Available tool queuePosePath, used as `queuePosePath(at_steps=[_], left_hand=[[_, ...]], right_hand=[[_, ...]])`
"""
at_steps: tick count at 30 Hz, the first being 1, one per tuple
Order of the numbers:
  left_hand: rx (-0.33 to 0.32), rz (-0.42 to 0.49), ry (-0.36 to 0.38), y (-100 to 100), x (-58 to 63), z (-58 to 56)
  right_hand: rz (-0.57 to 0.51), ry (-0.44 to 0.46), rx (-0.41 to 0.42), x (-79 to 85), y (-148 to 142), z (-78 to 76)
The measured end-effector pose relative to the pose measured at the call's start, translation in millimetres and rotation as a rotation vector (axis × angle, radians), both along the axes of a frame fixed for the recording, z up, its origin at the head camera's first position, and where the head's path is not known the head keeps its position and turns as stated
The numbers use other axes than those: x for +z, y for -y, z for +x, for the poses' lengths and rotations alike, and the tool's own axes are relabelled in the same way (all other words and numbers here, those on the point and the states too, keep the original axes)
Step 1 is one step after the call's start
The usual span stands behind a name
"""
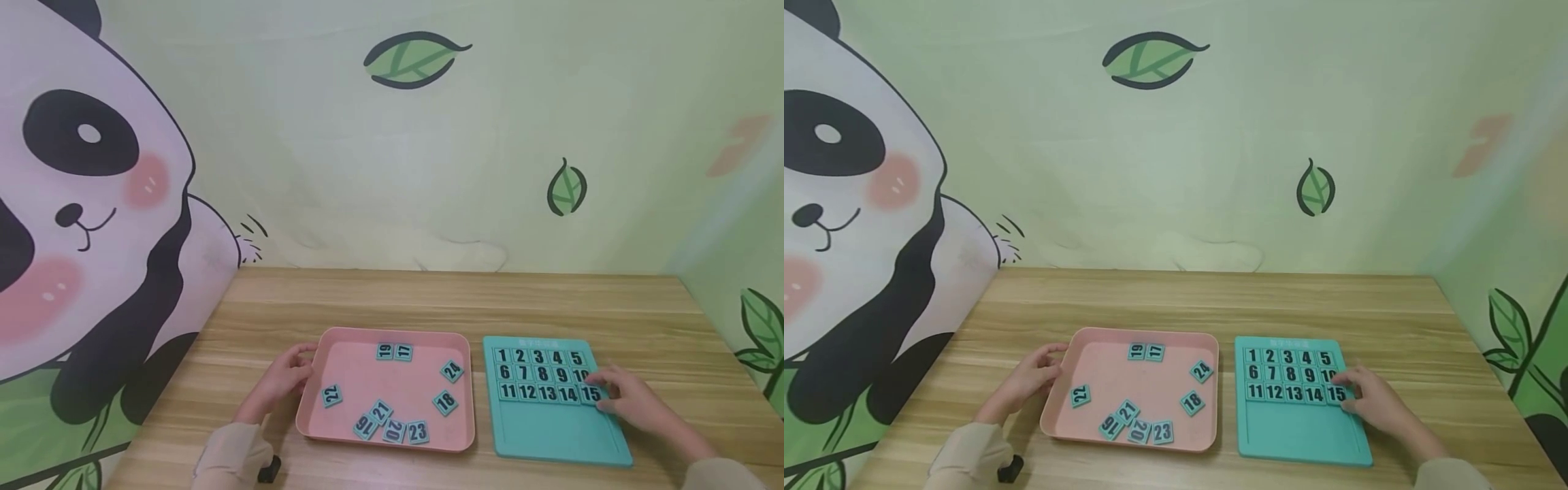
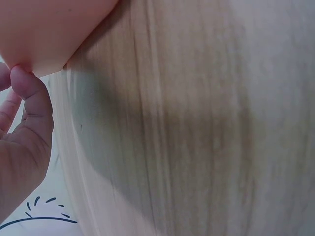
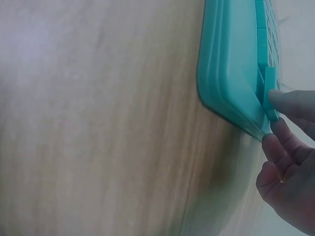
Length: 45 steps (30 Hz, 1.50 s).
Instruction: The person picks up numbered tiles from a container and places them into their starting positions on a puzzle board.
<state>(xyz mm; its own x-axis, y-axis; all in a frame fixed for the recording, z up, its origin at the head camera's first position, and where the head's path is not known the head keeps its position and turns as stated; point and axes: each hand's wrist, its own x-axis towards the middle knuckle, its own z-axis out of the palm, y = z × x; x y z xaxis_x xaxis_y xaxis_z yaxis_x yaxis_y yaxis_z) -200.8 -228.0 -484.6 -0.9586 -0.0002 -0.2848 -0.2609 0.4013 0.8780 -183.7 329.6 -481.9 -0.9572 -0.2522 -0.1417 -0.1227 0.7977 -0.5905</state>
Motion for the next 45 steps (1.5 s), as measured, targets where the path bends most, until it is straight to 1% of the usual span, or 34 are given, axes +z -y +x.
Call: queuePosePath(at_steps=[4,7,12,16,21,24,27,29,36,40,42,45], left_hand=[[-0.004,0.013,0.000,0,-0.7,-0.2],[-0.004,0.015,0.000,0,0.0,0.3],[0.006,0.012,0.004,-1,1.1,0.1],[0.006,0.006,0.003,0,1.0,0.2],[0.000,0.008,0.001,0,0.6,0.3],[-0.006,0.016,0.000,0,1.0,0.9],[-0.002,0.019,0.002,-1,1.4,1.0],[-0.003,0.011,0.002,-1,1.8,1.1],[0.006,0.005,-0.002,-1,2.7,1.3],[0.000,0.022,-0.010,-1,2.3,1.4],[-0.004,0.026,-0.016,0,1.5,1.5],[-0.002,0.030,-0.017,0,0.7,1.5]], right_hand=[[0.009,0.031,-0.008,0.2,1,0.5],[0.017,0.033,-0.011,-0.9,2,0.0],[0.034,-0.020,-0.003,-1.5,5,-0.6],[0.018,-0.038,-0.007,2.7,13,-2.7],[-0.050,-0.097,0.008,16.1,34,-7.5],[-0.115,-0.149,0.044,21.7,49,-11.2],[-0.167,-0.160,0.079,25.4,65,-14.8],[-0.187,-0.148,0.101,27.8,76,-16.7],[-0.236,-0.053,0.154,35.8,122,-24.7],[-0.234,-0.035,0.186,34.9,148,-28.9],[-0.238,-0.029,0.216,33.9,160,-30.3],[-0.266,0.017,0.250,33.2,176,-30.6]])
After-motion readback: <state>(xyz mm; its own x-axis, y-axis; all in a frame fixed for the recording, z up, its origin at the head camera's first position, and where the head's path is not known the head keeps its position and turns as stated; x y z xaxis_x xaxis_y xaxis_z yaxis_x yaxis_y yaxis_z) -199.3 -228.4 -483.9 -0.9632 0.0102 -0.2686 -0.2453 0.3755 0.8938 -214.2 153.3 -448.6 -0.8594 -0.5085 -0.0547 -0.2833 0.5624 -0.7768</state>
